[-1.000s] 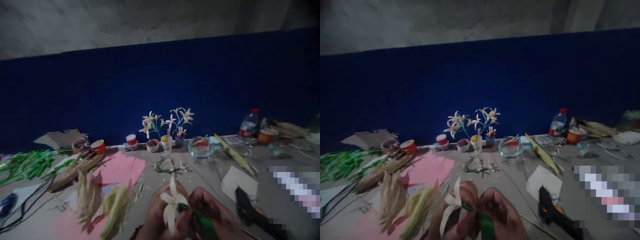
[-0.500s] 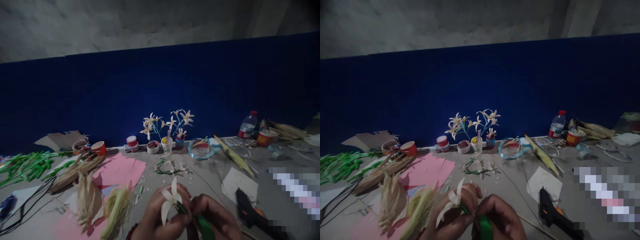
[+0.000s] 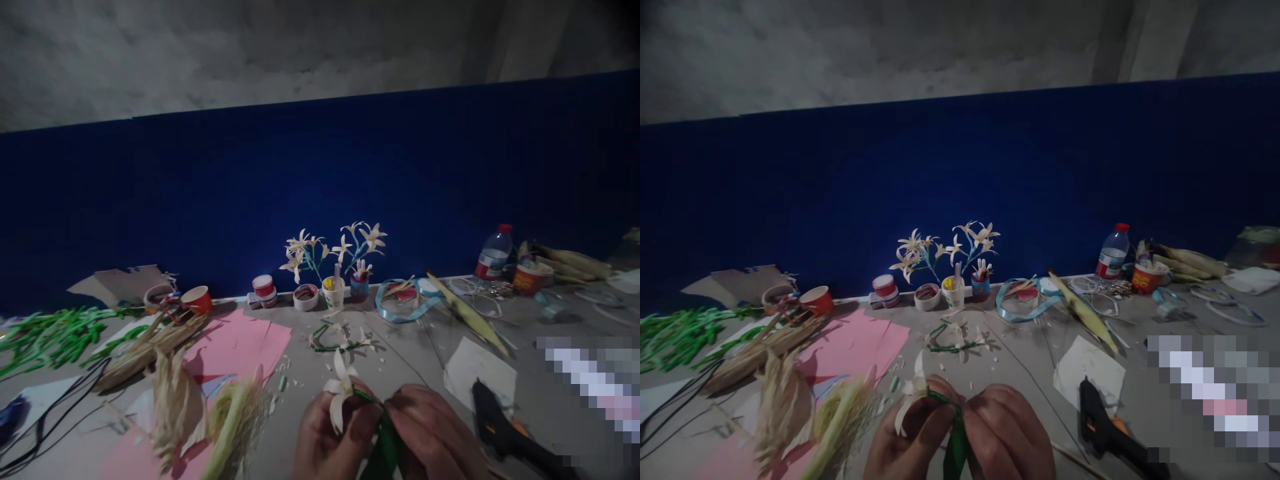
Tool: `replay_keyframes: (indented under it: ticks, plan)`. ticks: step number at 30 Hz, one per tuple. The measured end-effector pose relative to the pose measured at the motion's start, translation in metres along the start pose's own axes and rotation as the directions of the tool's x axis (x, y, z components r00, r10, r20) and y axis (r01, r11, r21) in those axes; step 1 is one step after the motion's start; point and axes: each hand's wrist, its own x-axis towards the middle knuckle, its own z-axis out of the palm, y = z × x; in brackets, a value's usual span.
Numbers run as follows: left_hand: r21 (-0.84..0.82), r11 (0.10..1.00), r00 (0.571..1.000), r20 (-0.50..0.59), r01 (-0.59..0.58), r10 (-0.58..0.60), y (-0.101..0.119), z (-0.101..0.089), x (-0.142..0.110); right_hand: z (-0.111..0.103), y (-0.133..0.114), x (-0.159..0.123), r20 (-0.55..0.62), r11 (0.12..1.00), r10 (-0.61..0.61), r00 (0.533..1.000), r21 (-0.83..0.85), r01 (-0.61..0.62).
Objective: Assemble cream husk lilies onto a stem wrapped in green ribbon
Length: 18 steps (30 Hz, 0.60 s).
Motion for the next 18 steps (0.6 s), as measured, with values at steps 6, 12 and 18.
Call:
replay_keyframes:
  ticks: [6, 12, 18]
  plan:
    - [0.111, 0.983, 0.989, 0.038, -0.146, 0.143, 0.005, 0.001, 0.001, -0.004, 0.008, 0.003, 0.027, 0.998, -0.034, 0.999, 0.049, 0.033]
    - [0.252, 0.893, 0.928, 0.081, -0.373, 0.364, 0.01, 0.003, -0.001, -0.003, 0.001, -0.019, 0.151, 0.817, 0.413, 0.898, 0.375, -0.438]
    - [0.216, 0.827, 0.832, 0.346, -0.52, 0.433, 0.024, 0.0, 0.004, -0.002, -0.007, -0.006, 0.724, -0.367, 0.6, 0.341, 0.627, -0.687]
